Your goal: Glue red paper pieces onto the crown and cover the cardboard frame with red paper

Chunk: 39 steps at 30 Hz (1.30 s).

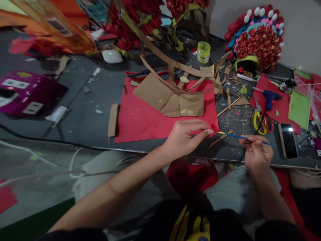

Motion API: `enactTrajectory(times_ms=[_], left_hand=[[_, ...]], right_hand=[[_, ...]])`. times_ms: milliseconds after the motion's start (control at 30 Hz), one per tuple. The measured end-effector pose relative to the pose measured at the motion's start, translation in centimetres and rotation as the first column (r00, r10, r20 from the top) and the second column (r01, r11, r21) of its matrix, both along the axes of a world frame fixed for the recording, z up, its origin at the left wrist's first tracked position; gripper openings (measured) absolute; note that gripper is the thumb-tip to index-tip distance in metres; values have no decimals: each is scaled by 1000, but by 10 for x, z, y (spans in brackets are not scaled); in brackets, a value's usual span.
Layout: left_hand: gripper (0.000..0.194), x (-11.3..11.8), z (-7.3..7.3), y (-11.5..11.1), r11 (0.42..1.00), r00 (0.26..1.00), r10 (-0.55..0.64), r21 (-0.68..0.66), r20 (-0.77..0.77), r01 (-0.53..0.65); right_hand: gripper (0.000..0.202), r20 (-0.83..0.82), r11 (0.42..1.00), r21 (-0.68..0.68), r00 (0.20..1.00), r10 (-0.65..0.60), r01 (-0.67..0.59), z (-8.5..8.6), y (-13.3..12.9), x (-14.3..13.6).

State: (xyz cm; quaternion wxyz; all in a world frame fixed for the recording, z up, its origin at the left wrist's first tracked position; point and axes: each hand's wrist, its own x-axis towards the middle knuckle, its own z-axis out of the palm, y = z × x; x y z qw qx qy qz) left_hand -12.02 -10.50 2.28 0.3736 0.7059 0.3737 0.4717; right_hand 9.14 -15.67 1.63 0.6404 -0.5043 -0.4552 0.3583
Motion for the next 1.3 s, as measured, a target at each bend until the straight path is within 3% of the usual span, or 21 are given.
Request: enactTrajectory(times_ms=[167, 233, 300, 367, 500, 700, 1033, 1300], left_hand=[[18, -3, -2, 3, 998, 1000, 20, -57, 18, -19], [18, -10, -3, 11, 985, 990, 136, -118, 43, -130], [18, -18, -5, 19, 926, 939, 331, -226, 92, -304], [22, -22, -8, 26, 864, 877, 446, -339, 176, -372], [34, -9, -13, 26, 842, 874, 335, -528, 351, -111], [33, 3, -15, 18, 776, 825, 239, -612, 513, 155], [21, 4, -20, 14, 732, 801, 117, -595, 588, 330], [27, 4, -12, 9, 728, 829, 54, -590, 557, 349]], right_hand=[[24, -57, 997, -39, 997, -61, 59, -2, 9, 11], [24, -87, 986, 14, 983, -163, 165, 1, 17, 25], [24, -124, 948, 101, 950, -287, 300, 4, 24, 38], [27, -130, 945, 93, 945, -299, 312, 5, 28, 42], [33, -163, 989, -42, 975, -148, 143, -3, 28, 28], [32, -272, 992, -121, 961, -58, 25, -9, 22, 12], [30, -315, 988, -154, 949, -21, -29, -8, 17, 4], [28, -282, 989, -139, 960, 8, -50, -6, 12, 3]])
